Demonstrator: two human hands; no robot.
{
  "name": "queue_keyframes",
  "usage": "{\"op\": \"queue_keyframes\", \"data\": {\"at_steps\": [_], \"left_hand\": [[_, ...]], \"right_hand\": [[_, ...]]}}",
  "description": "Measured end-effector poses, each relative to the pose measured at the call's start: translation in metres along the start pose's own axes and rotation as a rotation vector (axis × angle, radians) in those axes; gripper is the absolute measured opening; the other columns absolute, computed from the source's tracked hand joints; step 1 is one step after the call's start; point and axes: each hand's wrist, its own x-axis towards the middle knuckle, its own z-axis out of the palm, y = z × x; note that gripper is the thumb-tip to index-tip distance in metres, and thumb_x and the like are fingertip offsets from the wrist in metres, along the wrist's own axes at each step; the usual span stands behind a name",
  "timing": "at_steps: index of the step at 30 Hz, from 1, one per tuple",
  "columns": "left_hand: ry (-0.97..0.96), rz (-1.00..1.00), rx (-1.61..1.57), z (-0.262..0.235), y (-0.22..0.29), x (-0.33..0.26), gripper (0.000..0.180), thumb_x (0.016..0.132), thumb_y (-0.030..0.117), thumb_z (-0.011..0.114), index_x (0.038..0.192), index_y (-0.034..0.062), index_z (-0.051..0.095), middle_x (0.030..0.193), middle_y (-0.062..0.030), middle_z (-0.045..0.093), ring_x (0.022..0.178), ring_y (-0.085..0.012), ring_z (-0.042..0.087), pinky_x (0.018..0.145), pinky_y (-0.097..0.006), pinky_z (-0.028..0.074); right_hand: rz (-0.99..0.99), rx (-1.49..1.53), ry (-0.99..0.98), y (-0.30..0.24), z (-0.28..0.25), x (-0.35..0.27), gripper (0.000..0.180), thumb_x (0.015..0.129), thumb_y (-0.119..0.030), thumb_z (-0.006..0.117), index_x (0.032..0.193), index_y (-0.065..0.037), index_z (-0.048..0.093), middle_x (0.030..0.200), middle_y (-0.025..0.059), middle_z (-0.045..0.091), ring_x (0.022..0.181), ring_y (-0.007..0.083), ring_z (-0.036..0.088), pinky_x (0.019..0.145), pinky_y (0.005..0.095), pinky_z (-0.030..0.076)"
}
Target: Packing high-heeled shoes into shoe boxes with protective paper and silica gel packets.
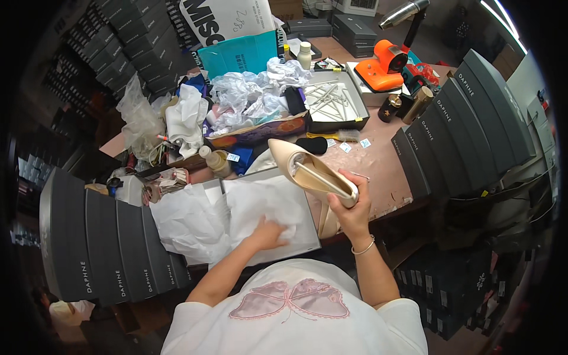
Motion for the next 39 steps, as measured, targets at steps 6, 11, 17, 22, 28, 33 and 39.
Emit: {"op": "queue_keyframes", "data": {"at_steps": [6,11,17,22,28,33,39], "left_hand": [[0.354,-0.074,-1.645,-0.027,0.027,-0.019,0.079,0.08,0.065,0.059,0.134,0.0089,0.047,0.125,-0.0147,0.056,0.119,-0.0293,0.052,0.104,-0.046,0.037],[0.761,-0.079,-2.581,-0.043,0.044,-0.016,0.087,0.08,0.077,0.045,0.132,0.0066,0.044,0.124,-0.0151,0.053,0.117,-0.0324,0.052,0.101,-0.055,0.04],[0.79,-0.181,-2.246,-0.04,0.054,-0.037,0.077,0.087,0.069,0.044,0.131,0.0055,0.045,0.119,-0.0139,0.056,0.11,-0.0292,0.055,0.096,-0.046,0.047],[0.911,-0.326,-2.008,-0.032,0.031,-0.046,0.077,0.087,0.069,0.042,0.13,0.0051,0.046,0.116,-0.0151,0.056,0.102,-0.0273,0.059,0.089,-0.043,0.05],[0.69,-0.217,-2.551,-0.073,0.047,-0.047,0.085,0.086,0.074,0.035,0.128,0.0016,0.048,0.112,-0.0192,0.058,0.104,-0.0333,0.058,0.096,-0.049,0.046],[0.656,-0.117,-2.664,-0.062,0.062,-0.046,0.081,0.09,0.07,0.029,0.131,0.0019,0.046,0.118,-0.0209,0.056,0.107,-0.0349,0.057,0.096,-0.05,0.046],[0.699,-0.183,-2.615,-0.06,0.084,-0.051,0.079,0.091,0.07,0.028,0.139,0.0078,0.038,0.129,-0.0168,0.05,0.115,-0.0325,0.053,0.1,-0.048,0.045]], "right_hand": [[0.208,0.357,-0.01,0.011,0.012,-0.051,0.049,0.08,-0.016,0.07,0.12,0.0,0.045,0.123,0.015,0.055,0.112,0.02,0.054,0.099,0.0339,0.042],[0.556,0.554,-0.676,0.013,0.031,-0.078,0.059,0.083,-0.035,0.07,0.126,-0.003,0.045,0.13,0.011,0.047,0.121,0.0221,0.046,0.103,0.0359,0.038],[0.028,-0.335,-0.93,0.007,0.073,-0.039,0.028,0.087,-0.028,0.06,0.085,0.0,0.062,0.085,0.02,0.064,0.074,0.0371,0.061,0.068,0.0416,0.049],[0.055,-0.326,-1.197,0.028,0.062,-0.015,0.03,0.089,-0.028,0.055,0.083,0.001,0.059,0.078,0.0233,0.062,0.072,0.04,0.061,0.067,0.0459,0.048],[-0.644,-0.989,-0.365,0.044,0.023,0.152,0.026,0.074,-0.016,0.072,0.094,-0.005,0.06,0.088,0.0106,0.059,0.087,0.0289,0.059,0.07,0.0379,0.048],[-0.763,-0.395,-0.923,0.003,0.091,0.072,0.019,0.076,-0.013,0.071,0.092,-0.008,0.061,0.088,0.0068,0.059,0.082,0.0259,0.058,0.072,0.0362,0.046],[-1.024,-0.524,-1.025,0.028,0.111,0.03,0.017,0.074,-0.018,0.06,0.088,-0.01,0.058,0.082,0.0018,0.052,0.077,0.0159,0.056,0.069,0.0293,0.043]]}}
